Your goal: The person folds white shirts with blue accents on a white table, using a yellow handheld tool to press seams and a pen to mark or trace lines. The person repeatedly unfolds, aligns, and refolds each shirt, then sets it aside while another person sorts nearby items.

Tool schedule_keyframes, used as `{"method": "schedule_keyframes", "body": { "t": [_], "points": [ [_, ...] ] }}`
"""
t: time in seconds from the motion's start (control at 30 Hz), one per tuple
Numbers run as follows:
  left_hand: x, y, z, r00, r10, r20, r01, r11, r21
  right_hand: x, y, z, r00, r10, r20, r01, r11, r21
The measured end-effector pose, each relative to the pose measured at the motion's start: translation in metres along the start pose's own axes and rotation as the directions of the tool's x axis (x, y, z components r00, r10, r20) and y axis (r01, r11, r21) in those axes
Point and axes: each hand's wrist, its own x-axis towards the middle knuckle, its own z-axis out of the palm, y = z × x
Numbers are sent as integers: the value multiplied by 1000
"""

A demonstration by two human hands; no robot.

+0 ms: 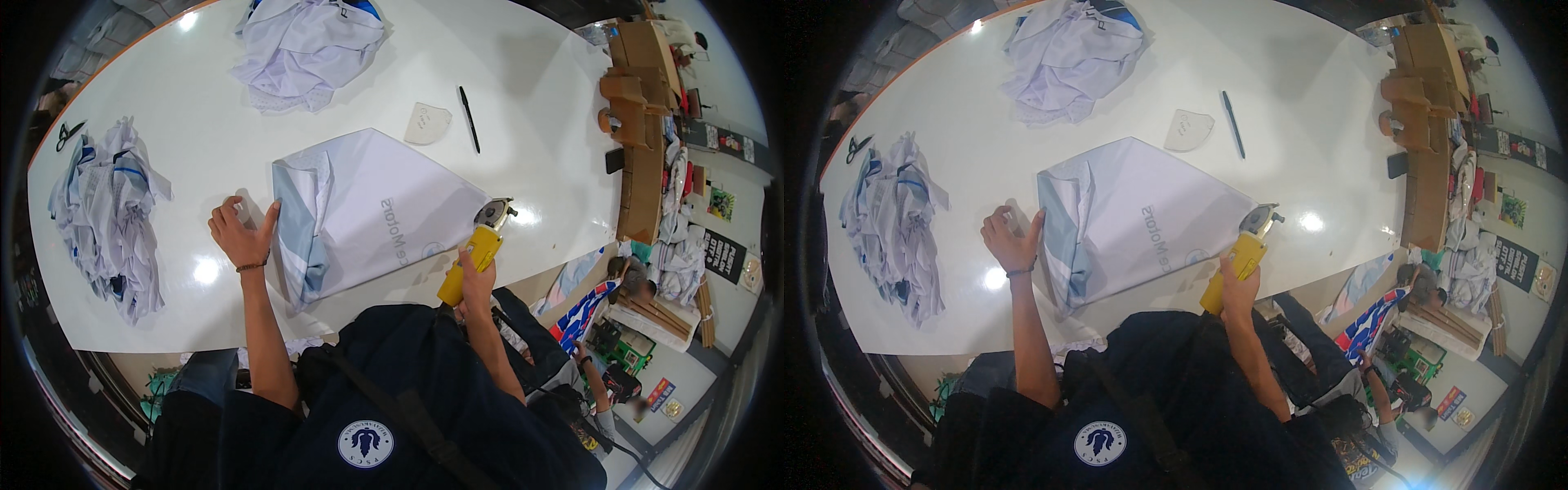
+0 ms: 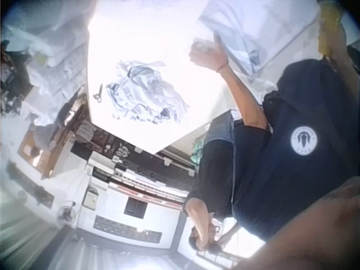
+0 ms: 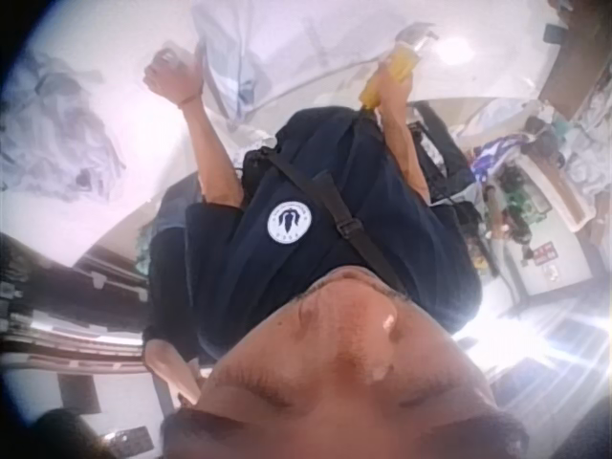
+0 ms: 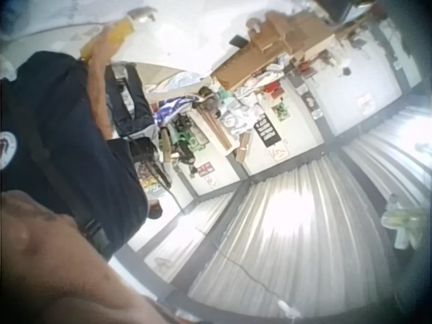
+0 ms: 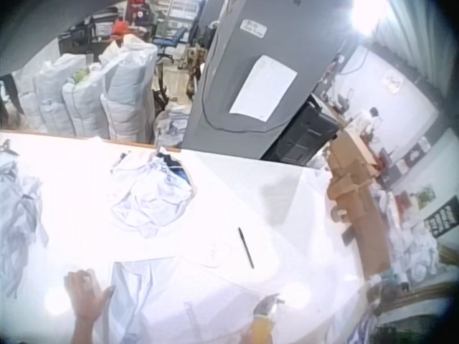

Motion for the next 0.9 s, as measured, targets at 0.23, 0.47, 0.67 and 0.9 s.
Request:
{"method": "schedule_keyframes", "body": {
  "t": [0.23, 0.47, 0.67, 0.9],
  "points": [
    [0, 0, 1, 1000, 0, -9, 0, 1000, -10, 5, 1, 3, 1000, 3, -2, -3, 999, 50],
    [0, -1, 1, 1000, -10, 0, 10, 1000, -3, 5, -1, 12, 1000, -5, -18, 7, 992, 124],
    [1, 0, 0, 1000, -2, -3, 2, 1000, -11, 11, -4, 13, 999, 32, -6, -30, 984, 175],
    [-1, 2, 0, 999, 24, -39, -25, 999, -43, 26, 0, 16, 1000, -17, -22, 24, 940, 341]
  ]
}}
